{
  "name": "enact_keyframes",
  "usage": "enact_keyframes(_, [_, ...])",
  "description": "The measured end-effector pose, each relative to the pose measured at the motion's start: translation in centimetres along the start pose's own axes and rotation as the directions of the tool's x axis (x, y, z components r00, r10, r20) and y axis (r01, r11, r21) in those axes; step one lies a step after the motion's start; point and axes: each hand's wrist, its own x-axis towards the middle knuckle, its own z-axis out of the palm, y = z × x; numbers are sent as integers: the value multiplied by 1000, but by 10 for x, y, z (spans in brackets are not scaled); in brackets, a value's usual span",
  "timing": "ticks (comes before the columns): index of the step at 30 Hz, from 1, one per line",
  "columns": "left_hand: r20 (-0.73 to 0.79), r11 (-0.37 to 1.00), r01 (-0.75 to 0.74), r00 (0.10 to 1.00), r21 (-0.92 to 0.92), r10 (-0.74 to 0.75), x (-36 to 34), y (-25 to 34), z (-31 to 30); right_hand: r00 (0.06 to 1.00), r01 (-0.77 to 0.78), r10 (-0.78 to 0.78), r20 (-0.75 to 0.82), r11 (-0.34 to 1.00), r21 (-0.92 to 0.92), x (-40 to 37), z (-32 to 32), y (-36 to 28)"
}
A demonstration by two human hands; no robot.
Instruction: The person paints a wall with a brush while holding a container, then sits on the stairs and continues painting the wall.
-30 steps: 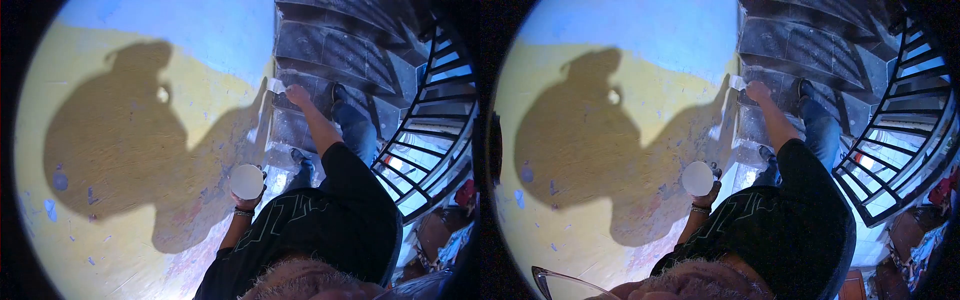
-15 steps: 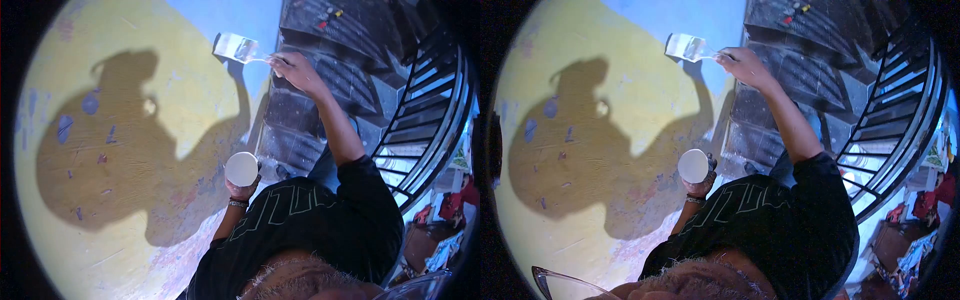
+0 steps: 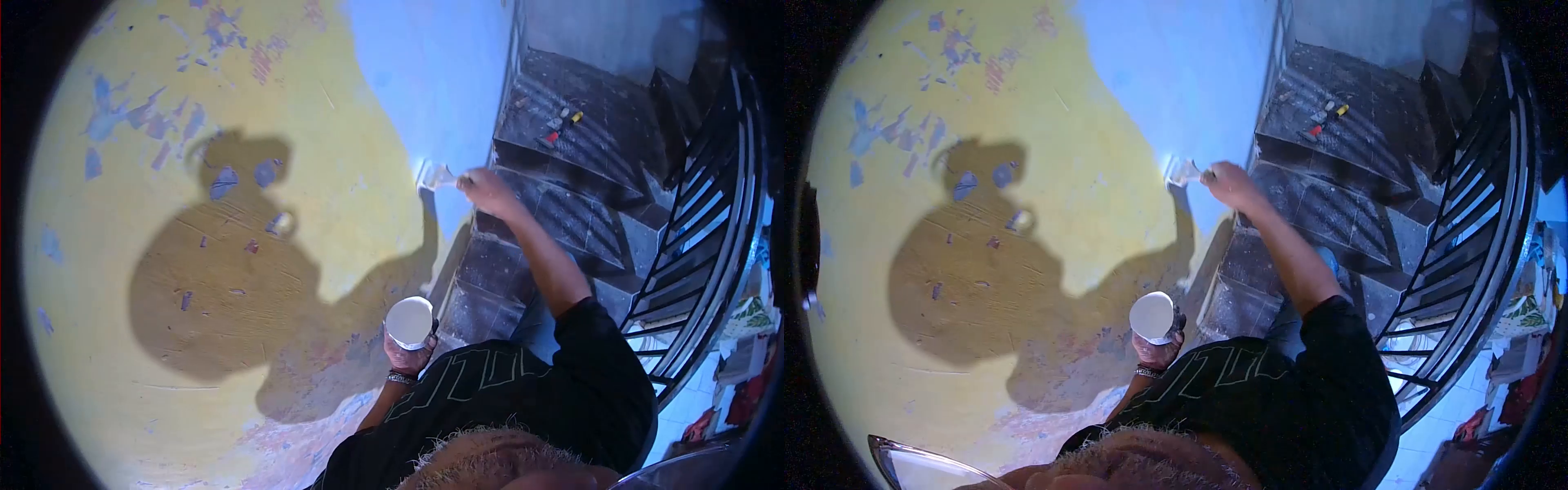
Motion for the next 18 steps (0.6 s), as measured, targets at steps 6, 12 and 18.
enact_keyframes(6, [1,998,-10,1000,66,10,7,3,8,988,150,-149,-33,988,34,33,-93,-80])
enact_keyframes(12, [111,995,-40,993,87,30,7,16,9,990,138,-131,-43,928,346,39,-166,-146])
enact_keyframes(18, [63,994,-57,997,96,52,3,23,15,904,428,-335,-266,727,538,77,-208,-209])
